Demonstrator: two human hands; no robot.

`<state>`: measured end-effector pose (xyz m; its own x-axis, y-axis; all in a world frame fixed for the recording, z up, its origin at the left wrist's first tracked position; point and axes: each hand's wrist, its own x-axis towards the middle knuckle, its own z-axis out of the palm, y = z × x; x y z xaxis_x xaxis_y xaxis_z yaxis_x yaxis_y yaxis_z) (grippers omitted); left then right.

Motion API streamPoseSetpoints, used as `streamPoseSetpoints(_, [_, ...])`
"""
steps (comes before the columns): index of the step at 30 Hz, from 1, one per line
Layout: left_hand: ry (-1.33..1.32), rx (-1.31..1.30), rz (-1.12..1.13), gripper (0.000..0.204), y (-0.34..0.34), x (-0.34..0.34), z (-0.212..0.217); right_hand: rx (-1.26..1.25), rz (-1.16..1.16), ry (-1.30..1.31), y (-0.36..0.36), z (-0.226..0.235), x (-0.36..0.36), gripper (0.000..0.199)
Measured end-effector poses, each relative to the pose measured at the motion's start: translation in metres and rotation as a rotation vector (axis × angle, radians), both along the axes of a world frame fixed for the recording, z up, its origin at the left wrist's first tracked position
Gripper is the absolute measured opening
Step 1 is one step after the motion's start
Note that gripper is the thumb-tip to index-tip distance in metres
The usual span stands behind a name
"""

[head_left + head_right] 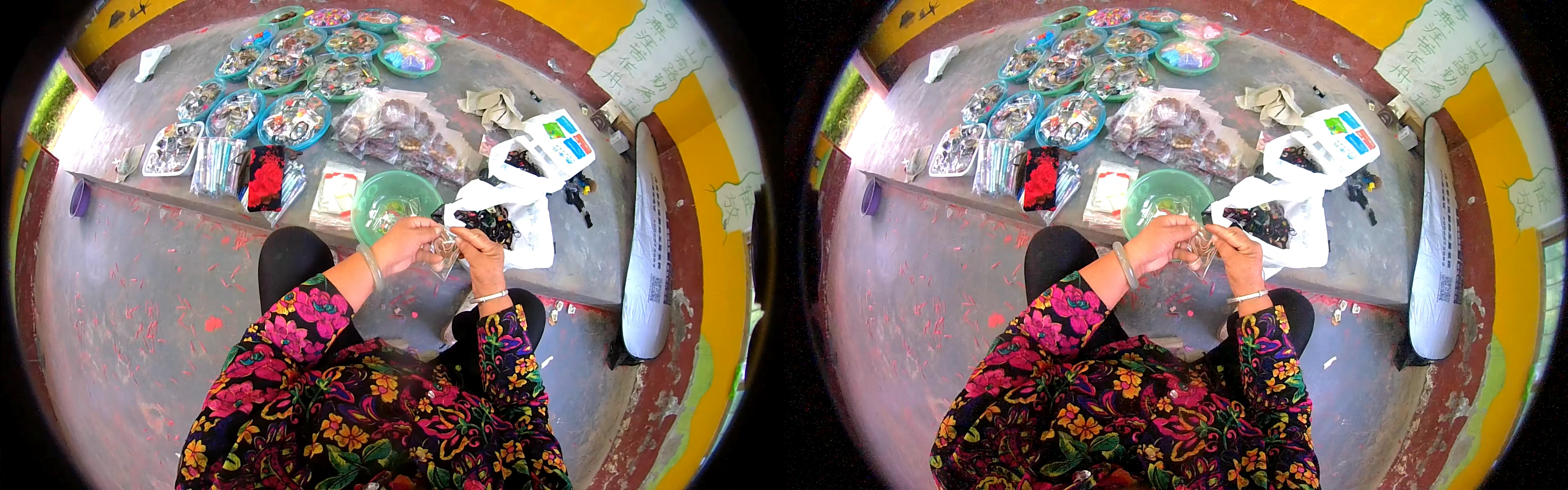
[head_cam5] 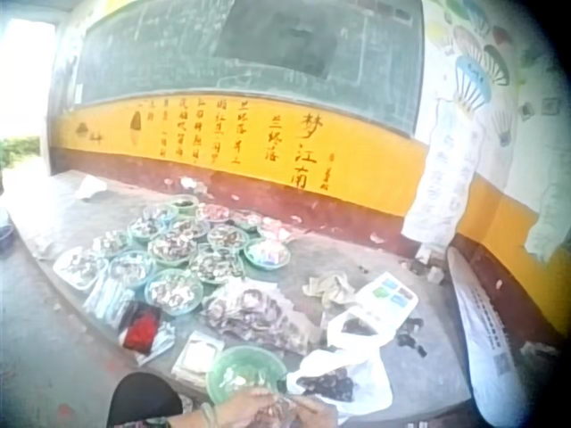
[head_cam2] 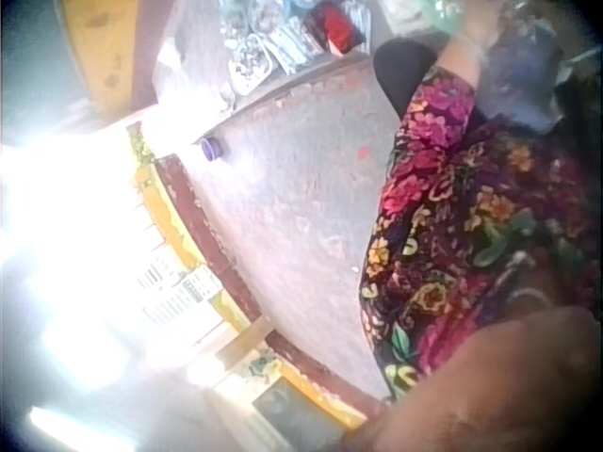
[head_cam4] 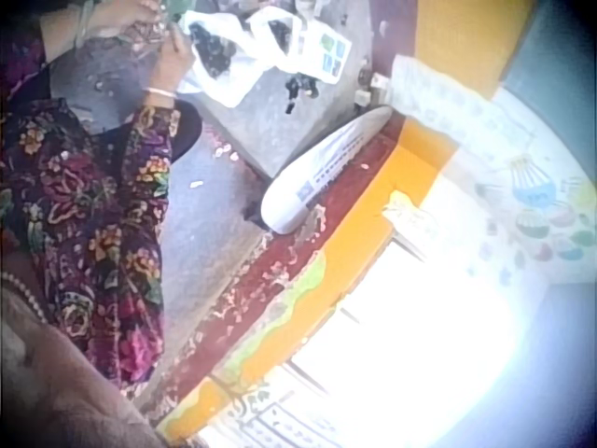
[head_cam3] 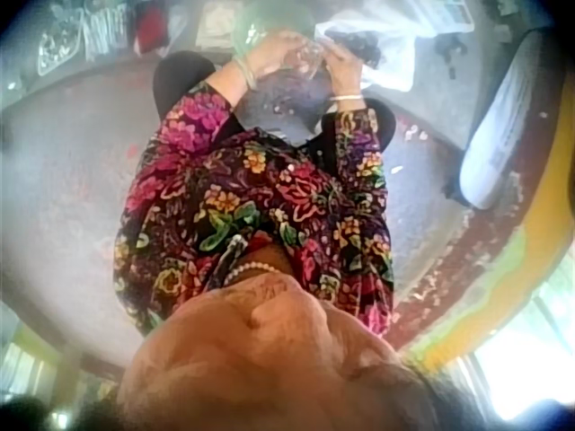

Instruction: The person sits on the floor and repeatedly picks up small hair accessories from a white bag, places them into small clear plastic bags, and sets the filled bags into a green bowl. The workspace includes many pre-packaged items and a digital scale.

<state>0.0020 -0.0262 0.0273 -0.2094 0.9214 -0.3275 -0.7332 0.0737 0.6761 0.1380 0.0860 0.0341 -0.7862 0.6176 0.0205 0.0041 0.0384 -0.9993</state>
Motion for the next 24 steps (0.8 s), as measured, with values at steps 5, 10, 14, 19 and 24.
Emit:
streamPoseSetpoints(5, [-0.027, 0.027, -0.032, 0.015, 0.0, -0.005, -0.006, 0.132, 0.078, -0.012, 0.003, 0.003, 0.002, 0.022])
streamPoseSetpoints(10, [-0.056, 0.049, -0.029, 0.016, 0.0, -0.005, -0.007, 0.258, 0.093, -0.029, 0.003, 0.009, 0.003, 0.023])
streamPoseSetpoints(14, [-0.088, 0.06, -0.053, 0.015, 0.0, -0.006, -0.006, 0.384, 0.09, -0.034, 0.005, 0.009, 0.004, 0.022])
streamPoseSetpoints(19, [-0.137, 0.076, -0.057, 0.016, -0.001, -0.007, 0.004, 0.52, 0.077, 0.001, 0.005, 0.006, 0.003, 0.022])
streamPoseSetpoints(24, [-0.007, 0.062, -0.048, 0.015, 0.002, -0.004, -0.008, 0.581, 0.063, 0.001, 0.003, 0.005, 0.002, 0.023])
